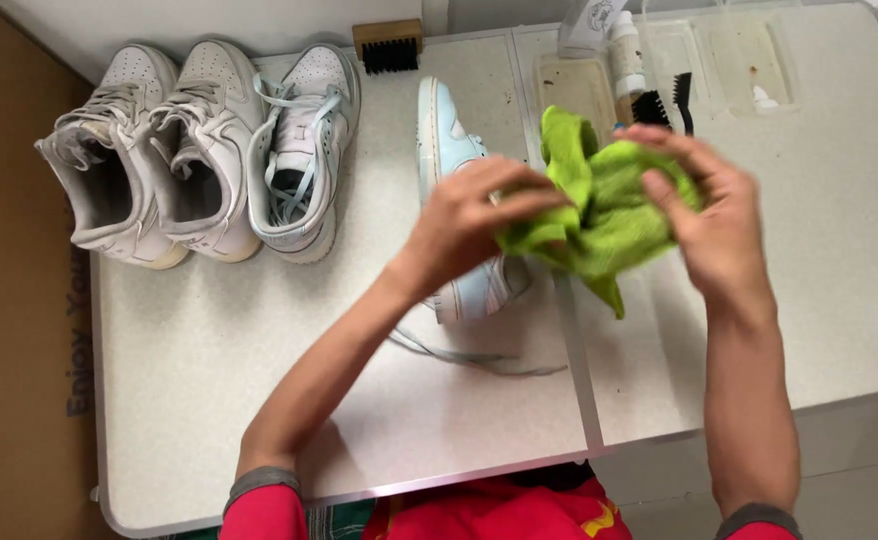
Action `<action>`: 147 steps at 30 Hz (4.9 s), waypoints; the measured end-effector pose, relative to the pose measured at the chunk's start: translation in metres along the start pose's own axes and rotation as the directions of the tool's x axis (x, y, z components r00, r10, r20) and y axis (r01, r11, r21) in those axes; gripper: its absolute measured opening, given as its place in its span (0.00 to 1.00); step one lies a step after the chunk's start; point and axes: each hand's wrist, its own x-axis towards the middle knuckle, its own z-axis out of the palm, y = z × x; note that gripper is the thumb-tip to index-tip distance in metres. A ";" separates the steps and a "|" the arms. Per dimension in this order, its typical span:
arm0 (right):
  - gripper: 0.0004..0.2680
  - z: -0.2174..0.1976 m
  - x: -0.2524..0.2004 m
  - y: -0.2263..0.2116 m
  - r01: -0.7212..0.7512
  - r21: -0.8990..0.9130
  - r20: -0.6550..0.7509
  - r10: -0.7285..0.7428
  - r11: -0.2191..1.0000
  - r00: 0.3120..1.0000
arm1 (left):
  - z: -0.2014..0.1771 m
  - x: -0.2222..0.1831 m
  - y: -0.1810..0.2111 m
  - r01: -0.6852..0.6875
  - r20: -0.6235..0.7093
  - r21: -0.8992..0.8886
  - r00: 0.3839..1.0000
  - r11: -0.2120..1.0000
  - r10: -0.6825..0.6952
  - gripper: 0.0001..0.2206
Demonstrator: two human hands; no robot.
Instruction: Cleaning a light blue and white sneaker using a toothbrush and a microfiber cloth at a workstation.
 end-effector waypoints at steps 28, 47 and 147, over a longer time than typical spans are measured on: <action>0.23 -0.100 -0.091 0.060 -0.191 -0.166 -0.339 0.126 0.968 0.932 | 0.044 -0.053 0.164 0.211 0.658 -0.271 0.753 0.939 0.021 0.14; 0.21 -0.047 -0.046 0.090 -0.280 0.043 0.060 0.277 0.959 0.959 | 0.015 -0.062 0.156 0.886 0.446 -0.183 0.461 0.427 -0.767 0.23; 0.08 -0.123 -0.049 0.077 0.282 0.126 0.285 -0.307 0.951 0.908 | -0.005 0.030 0.127 0.311 0.104 -0.661 0.939 0.683 -0.327 0.08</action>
